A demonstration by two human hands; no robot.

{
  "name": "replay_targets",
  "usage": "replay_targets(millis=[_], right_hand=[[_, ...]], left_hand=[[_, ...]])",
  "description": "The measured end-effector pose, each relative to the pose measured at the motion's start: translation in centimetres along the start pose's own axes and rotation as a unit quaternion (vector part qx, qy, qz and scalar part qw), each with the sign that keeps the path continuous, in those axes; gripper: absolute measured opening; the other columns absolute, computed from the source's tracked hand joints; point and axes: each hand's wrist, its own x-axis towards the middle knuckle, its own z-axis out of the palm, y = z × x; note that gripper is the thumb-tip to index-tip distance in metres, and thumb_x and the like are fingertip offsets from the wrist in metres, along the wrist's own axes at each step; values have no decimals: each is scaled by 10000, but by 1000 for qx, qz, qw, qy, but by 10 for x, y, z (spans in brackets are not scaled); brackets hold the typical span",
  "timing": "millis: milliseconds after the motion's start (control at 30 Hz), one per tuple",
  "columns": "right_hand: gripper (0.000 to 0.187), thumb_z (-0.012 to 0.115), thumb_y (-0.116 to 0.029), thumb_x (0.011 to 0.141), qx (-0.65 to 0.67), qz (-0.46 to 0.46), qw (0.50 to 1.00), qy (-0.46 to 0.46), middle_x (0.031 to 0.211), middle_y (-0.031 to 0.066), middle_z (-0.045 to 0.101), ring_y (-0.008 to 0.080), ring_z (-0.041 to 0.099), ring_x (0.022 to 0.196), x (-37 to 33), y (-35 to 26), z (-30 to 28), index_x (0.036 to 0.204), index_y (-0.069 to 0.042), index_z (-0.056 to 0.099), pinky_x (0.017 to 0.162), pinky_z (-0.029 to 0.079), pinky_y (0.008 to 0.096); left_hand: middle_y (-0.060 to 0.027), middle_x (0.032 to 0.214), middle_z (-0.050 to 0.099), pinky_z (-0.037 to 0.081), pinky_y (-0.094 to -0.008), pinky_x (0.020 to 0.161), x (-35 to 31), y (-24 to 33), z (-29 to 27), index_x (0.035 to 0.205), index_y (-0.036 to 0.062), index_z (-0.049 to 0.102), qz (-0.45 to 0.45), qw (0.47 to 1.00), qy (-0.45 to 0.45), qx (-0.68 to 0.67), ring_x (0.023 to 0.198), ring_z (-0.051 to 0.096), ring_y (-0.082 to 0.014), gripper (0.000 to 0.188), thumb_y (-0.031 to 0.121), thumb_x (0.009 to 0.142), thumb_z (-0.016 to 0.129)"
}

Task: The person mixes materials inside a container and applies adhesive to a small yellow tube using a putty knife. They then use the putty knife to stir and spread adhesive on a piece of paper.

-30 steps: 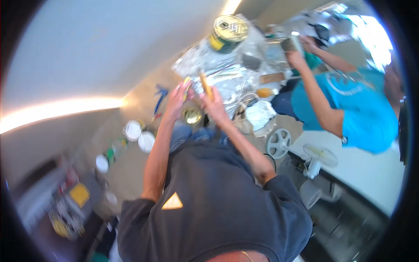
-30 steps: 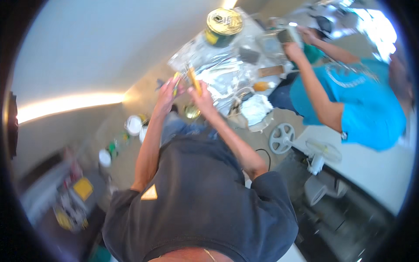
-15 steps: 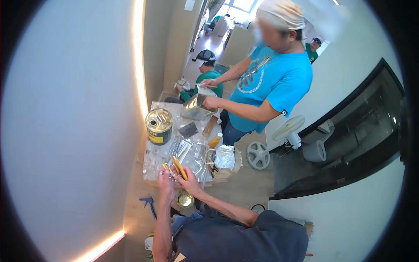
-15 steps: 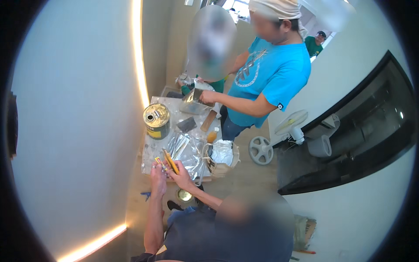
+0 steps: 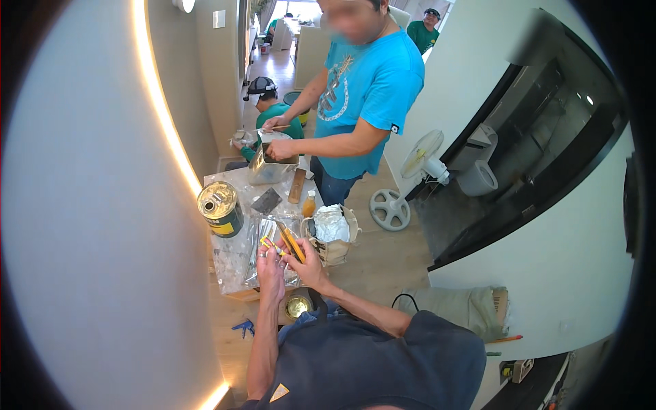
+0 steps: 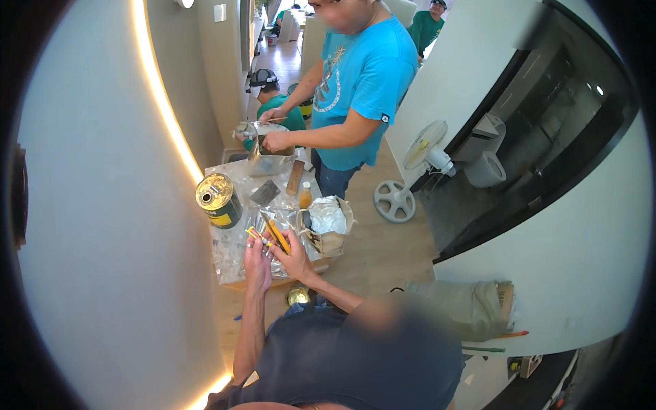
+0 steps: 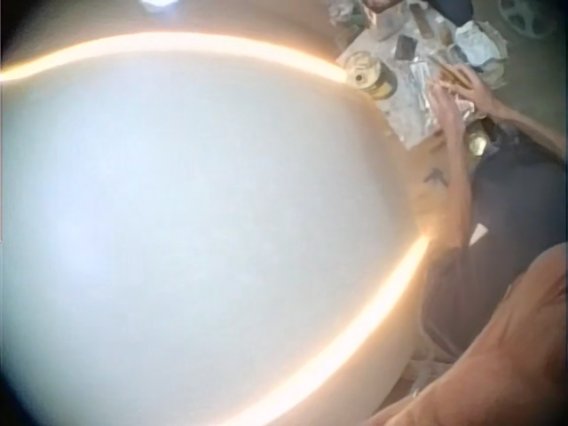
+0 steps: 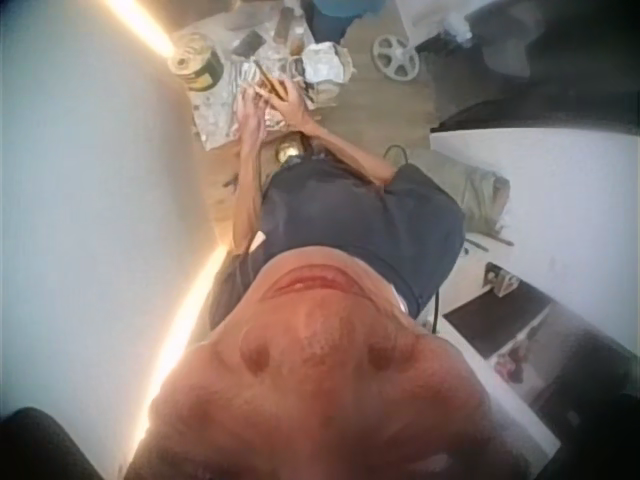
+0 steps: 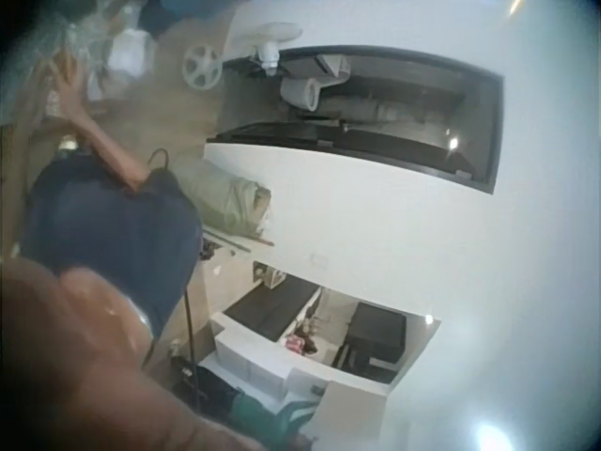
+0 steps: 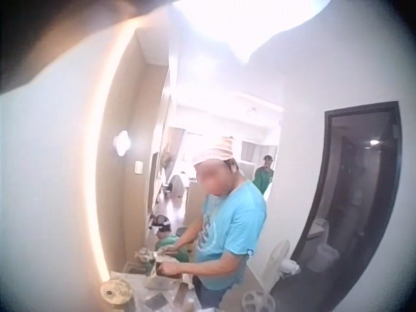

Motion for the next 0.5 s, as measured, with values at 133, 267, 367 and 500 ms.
replay_targets(millis=[133, 267, 367, 500], right_hand=[[270, 630, -64, 935, 11, -30, 999, -3, 972, 43, 617, 74, 593, 753, 3, -18, 2, 1156, -10, 484, 630, 507, 232], [273, 624, -89, 949, -27, -26, 999, -2, 992, 52, 621, 70, 582, 697, 0, -23, 5, 1168, -20, 477, 624, 510, 223], [270, 627, -106, 951, -27, -34, 999, 3, 947, 39, 599, 64, 577, 681, -3, -24, 5, 1162, -24, 479, 609, 499, 220], [266, 636, -118, 949, -13, -22, 1000, -14, 907, 14, 570, 48, 557, 667, -2, -18, 1, 1150, -35, 484, 588, 476, 204]], left_hand=[[-116, 1103, 625, 530, -329, 835, 8, 7, 13, 1159, 60, 477, 37, 998, 7, 42, 948, 624, -172, 190, 190, 1024, 510], [-92, 1036, 622, 530, -338, 831, 9, 10, 2, 1143, 66, 503, 62, 998, 30, 10, 928, 616, -169, 168, 172, 1014, 524], [-83, 969, 614, 537, -310, 773, 0, 14, -8, 1120, 55, 507, 61, 996, 51, 33, 819, 620, -149, 173, 182, 1009, 544], [-65, 917, 625, 524, -268, 710, -18, 17, -30, 1120, 55, 531, 28, 993, 18, 115, 737, 611, -128, 187, 194, 1001, 566]])
